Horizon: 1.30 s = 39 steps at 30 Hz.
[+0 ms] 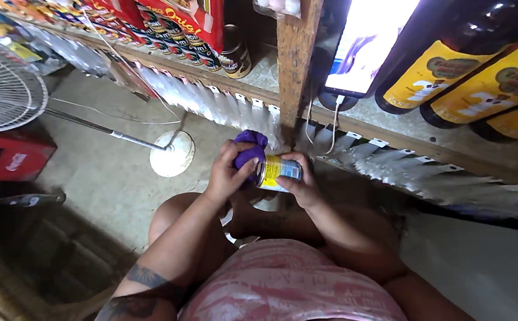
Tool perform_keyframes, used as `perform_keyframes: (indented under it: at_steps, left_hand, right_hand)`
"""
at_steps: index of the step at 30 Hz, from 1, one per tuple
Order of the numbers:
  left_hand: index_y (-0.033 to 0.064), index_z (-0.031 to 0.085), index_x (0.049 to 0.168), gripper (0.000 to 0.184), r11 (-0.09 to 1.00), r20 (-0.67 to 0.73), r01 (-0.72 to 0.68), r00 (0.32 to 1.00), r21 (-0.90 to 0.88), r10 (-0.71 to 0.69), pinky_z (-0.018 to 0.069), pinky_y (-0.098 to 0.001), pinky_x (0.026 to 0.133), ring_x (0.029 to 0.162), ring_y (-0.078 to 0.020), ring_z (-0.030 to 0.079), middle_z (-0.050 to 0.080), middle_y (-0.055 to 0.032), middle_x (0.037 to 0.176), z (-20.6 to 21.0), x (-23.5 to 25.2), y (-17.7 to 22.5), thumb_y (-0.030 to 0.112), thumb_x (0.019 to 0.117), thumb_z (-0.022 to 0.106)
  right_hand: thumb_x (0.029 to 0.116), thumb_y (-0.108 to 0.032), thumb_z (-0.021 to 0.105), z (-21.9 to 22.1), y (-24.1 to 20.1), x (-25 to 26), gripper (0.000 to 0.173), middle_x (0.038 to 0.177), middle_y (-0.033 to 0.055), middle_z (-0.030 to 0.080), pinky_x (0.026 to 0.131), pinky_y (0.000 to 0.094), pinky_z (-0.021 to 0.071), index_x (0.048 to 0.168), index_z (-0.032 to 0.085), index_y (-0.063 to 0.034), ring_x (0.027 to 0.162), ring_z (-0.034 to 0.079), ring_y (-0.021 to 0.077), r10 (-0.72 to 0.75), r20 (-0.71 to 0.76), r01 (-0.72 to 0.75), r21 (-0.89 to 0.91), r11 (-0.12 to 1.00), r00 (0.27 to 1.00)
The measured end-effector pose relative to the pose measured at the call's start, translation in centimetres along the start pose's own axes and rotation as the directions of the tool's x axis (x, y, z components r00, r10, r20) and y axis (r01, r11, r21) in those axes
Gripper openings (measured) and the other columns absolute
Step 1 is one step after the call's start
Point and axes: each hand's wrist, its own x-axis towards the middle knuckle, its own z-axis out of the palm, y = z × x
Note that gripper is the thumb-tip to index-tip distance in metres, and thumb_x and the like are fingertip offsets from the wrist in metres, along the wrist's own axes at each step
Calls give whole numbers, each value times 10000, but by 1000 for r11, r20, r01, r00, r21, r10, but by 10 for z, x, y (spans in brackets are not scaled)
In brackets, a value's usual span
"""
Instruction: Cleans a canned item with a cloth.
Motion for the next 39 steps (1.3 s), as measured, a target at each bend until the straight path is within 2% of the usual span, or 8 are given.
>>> perform_keyframes:
  at_steps: [4, 9, 15, 21, 25, 31, 35, 39]
  left_hand:
    - [85, 705, 1146, 272, 998, 92, -28, 995, -60, 33, 538, -294, 857, 962, -114, 622, 661, -46, 1035, 1, 0, 0, 266, 944, 715]
    - [111, 732, 1093, 251, 999, 200, 20, 980, -27, -15, 546, -303, 855, 954, -108, 637, 683, -28, 1011, -1, 2, -1, 310, 941, 717]
    - [93, 733, 1070, 296, 994, 76, -3, 997, 109, -6, 550, -305, 821, 922, -122, 641, 673, -61, 995, -1, 2, 3, 349, 921, 738]
    - [62, 722, 971, 240, 987, -106, -114, 986, 111, 125, 510, -223, 817, 912, -95, 604, 637, -63, 953, 2, -2, 6, 282, 888, 771]
    - [96, 698, 916, 189, 991, -60, -132, 989, 26, 133, 510, -234, 810, 912, -91, 603, 635, -32, 931, 4, -2, 7, 266, 890, 777]
    - [98, 712, 957, 208, 987, 165, -125, 976, -105, 141, 534, -250, 815, 936, -96, 615, 640, -36, 969, -4, 2, 2, 301, 923, 747]
    - [93, 729, 982, 227, 995, 206, -77, 975, -60, 87, 540, -260, 804, 923, -99, 623, 655, -43, 975, -7, 4, 0, 310, 919, 747]
    - [91, 724, 992, 243, 996, 132, -57, 990, 62, 49, 550, -286, 792, 908, -118, 632, 654, -66, 980, -7, 2, 1, 321, 916, 743]
  right_hand:
    - [746, -280, 839, -2, 3, 3, 613, 1101, 47, 660, 868, 332, 592, 1230, 518, -82, 988, 671, 125, 94, -193, -94, 9, 996, 977]
    - [726, -322, 852, -9, 5, 6, 679, 1091, 26, 660, 845, 358, 593, 1266, 490, -125, 962, 673, 137, 66, -298, -27, 134, 991, 952]
    - [701, -381, 902, -9, 5, 3, 641, 1085, -10, 680, 882, 353, 591, 1192, 546, -176, 992, 676, 121, -15, -136, 40, 184, 982, 991]
    - [801, -308, 838, -4, 3, -1, 481, 1150, -26, 674, 913, 316, 578, 1166, 548, -193, 1057, 661, 96, -78, 49, 73, 92, 993, 996]
    - [799, -236, 828, -1, 1, -1, 499, 1110, -2, 679, 897, 308, 584, 1179, 522, -135, 1012, 674, 98, -8, -48, 11, 56, 998, 999]
    - [705, -343, 879, -8, 7, 4, 653, 1066, 4, 668, 856, 342, 595, 1223, 533, -143, 958, 674, 117, 42, -265, -13, 111, 994, 963]
    - [688, -409, 903, -10, 9, 4, 665, 1075, -23, 677, 865, 343, 595, 1202, 541, -191, 976, 674, 107, -19, -240, 61, 168, 984, 971]
    - [731, -386, 887, -11, 9, 3, 573, 1096, -29, 692, 888, 340, 589, 1181, 576, -216, 1000, 677, 106, -68, -110, 88, 185, 979, 992]
